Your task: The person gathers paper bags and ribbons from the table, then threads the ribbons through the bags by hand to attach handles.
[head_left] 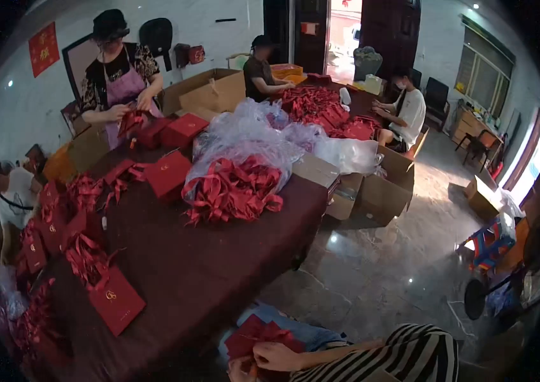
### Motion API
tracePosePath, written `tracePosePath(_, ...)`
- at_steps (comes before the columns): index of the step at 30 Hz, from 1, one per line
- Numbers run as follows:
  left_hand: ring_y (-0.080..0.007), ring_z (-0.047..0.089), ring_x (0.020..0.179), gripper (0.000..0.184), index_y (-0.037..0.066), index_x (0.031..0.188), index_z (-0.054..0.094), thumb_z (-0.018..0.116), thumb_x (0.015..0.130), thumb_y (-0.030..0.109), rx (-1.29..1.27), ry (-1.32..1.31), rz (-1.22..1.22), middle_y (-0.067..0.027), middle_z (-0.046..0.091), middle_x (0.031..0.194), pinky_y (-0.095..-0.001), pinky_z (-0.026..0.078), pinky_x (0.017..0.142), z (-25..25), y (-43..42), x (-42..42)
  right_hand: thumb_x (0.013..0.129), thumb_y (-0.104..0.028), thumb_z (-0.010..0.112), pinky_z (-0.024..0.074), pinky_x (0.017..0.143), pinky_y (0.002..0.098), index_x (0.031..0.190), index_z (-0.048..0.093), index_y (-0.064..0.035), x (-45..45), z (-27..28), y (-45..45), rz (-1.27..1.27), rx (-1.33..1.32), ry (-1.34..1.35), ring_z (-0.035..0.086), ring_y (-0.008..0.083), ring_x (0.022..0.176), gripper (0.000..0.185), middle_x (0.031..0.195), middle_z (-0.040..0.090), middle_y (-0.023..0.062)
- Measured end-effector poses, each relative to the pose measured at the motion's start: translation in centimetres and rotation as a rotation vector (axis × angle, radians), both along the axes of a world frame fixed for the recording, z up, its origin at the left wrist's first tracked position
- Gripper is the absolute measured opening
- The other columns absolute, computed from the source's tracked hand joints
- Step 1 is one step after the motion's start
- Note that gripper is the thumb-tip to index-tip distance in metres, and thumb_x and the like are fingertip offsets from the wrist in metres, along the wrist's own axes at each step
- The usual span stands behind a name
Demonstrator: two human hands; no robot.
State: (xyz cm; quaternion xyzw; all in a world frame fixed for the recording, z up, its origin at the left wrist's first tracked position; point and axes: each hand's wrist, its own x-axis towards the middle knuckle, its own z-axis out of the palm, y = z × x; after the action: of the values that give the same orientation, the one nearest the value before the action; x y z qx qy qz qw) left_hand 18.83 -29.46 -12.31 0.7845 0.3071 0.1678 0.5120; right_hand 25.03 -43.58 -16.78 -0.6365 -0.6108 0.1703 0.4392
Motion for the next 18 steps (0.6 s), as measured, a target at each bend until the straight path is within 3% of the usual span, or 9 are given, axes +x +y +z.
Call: tracePosePath(18, -0.0286, 0.056, 0.099, 0.024, 0.01, 0.102, 0.066, 0.066, 0.081, 0.022, 0.192, 0.24, -0.026, -0.0106, 0.063, 0.099, -0.0454, 0.034, 0.095, -0.2, -4.2, -1.5, 0.09, -0.015, 0.056, 0.0495, 0.062, 0.0407, 0.11, 0.051, -0.0028, 0.6, -1.5, 0.1, -0.038, 0.065, 0.037, 0.058, 0.0323, 0.079, 0.024, 0.091, 0.058, 0.0166)
